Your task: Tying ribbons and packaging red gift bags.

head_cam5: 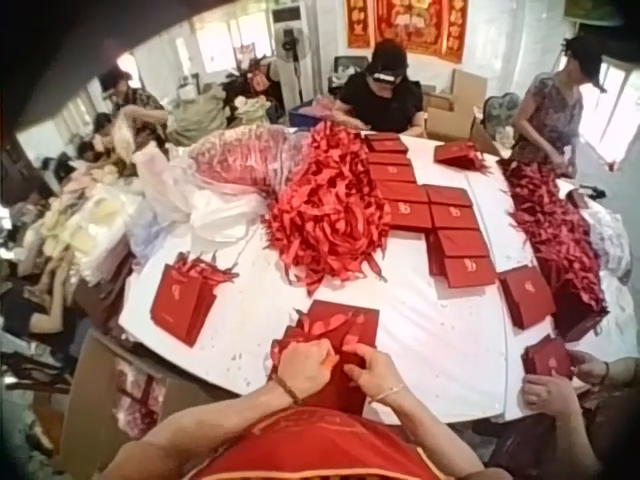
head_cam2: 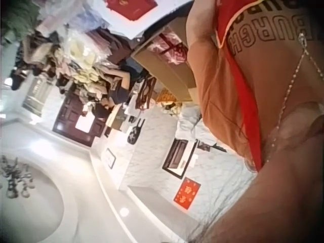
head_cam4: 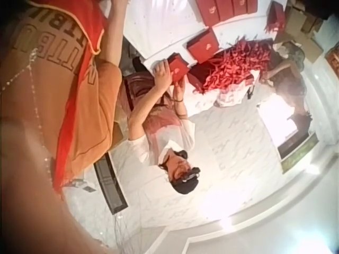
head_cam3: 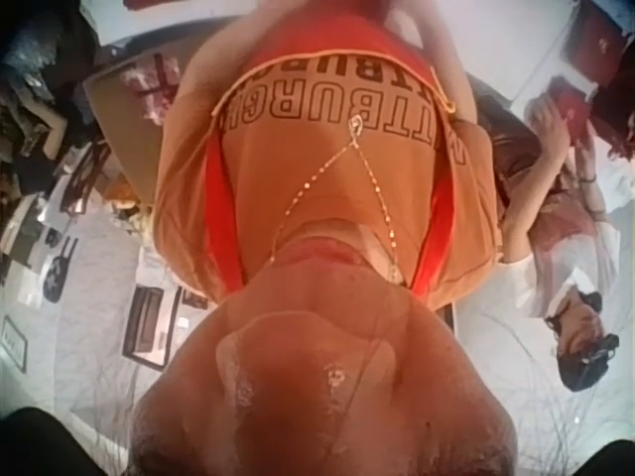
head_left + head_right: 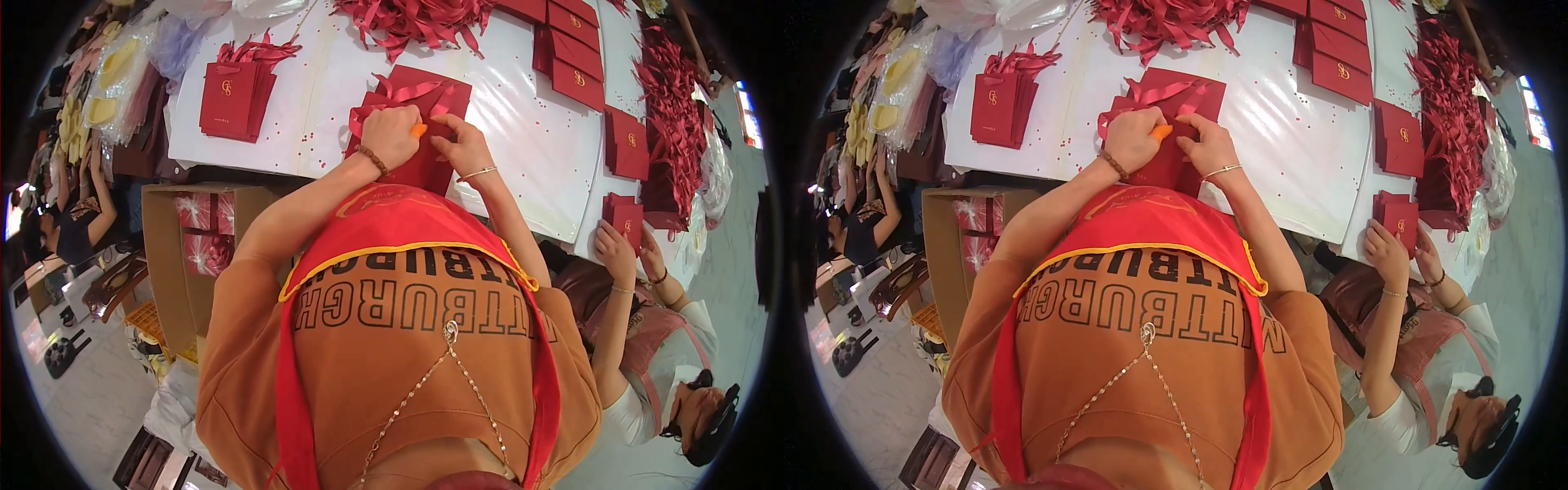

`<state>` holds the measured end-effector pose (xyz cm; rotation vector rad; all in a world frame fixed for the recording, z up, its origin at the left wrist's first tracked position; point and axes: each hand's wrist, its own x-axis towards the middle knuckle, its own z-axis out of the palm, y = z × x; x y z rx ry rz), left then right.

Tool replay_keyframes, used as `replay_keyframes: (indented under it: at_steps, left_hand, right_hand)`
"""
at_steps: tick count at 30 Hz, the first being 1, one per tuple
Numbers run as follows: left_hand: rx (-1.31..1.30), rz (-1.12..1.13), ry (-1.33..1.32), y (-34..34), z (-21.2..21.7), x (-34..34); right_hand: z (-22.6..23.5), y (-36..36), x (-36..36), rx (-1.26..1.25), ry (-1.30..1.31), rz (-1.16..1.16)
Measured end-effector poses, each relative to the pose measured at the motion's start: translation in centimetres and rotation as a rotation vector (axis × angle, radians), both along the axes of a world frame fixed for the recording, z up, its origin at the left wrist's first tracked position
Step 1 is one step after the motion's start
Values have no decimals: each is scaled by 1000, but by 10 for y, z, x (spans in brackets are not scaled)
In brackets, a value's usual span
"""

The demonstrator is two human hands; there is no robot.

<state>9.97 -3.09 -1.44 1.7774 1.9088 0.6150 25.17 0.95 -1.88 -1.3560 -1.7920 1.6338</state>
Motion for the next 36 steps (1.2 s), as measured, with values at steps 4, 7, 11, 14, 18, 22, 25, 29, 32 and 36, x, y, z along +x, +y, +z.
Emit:
replay_keyframes:
  at_steps: [4, 7, 11, 14, 18, 22, 25, 29, 32, 36]
  left_hand:
    - [287, -85, 164, -7, -4, 8]
    - [389, -171, 209, -8, -4, 3]
    - [372, -189, 233, -7, -3, -7]
    - [236, -142, 119, -7, -2, -10]
    - [93, -106, 75, -6, 1, -4]
    - [-55, -6, -149, -1, 2, -7]
    - [-49, -25, -171, -2, 4, -10]
    - [125, -52, -33, -5, 13, -6]
    - [414, -131, 265, -1, 22, -13]
    - [296, -190, 229, 2, 15, -21]
  right_hand:
    - [-1, 2, 1, 88, 1, 64]
    - [4, 4, 0, -4, 16, 42]
    - [1, 2, 1, 26, 43, 37]
    - [-3, -1, 1, 17, 59, 6]
    - [-3, -1, -1, 148, -18, 55]
    - [-4, -3, 0, 280, 13, 117]
    - [0, -5, -2, 304, 8, 114]
    - [-3, -1, 0, 161, -25, 88]
    - [-9, -4, -2, 361, 79, 109]
    - [-9, -11, -4, 213, 89, 2]
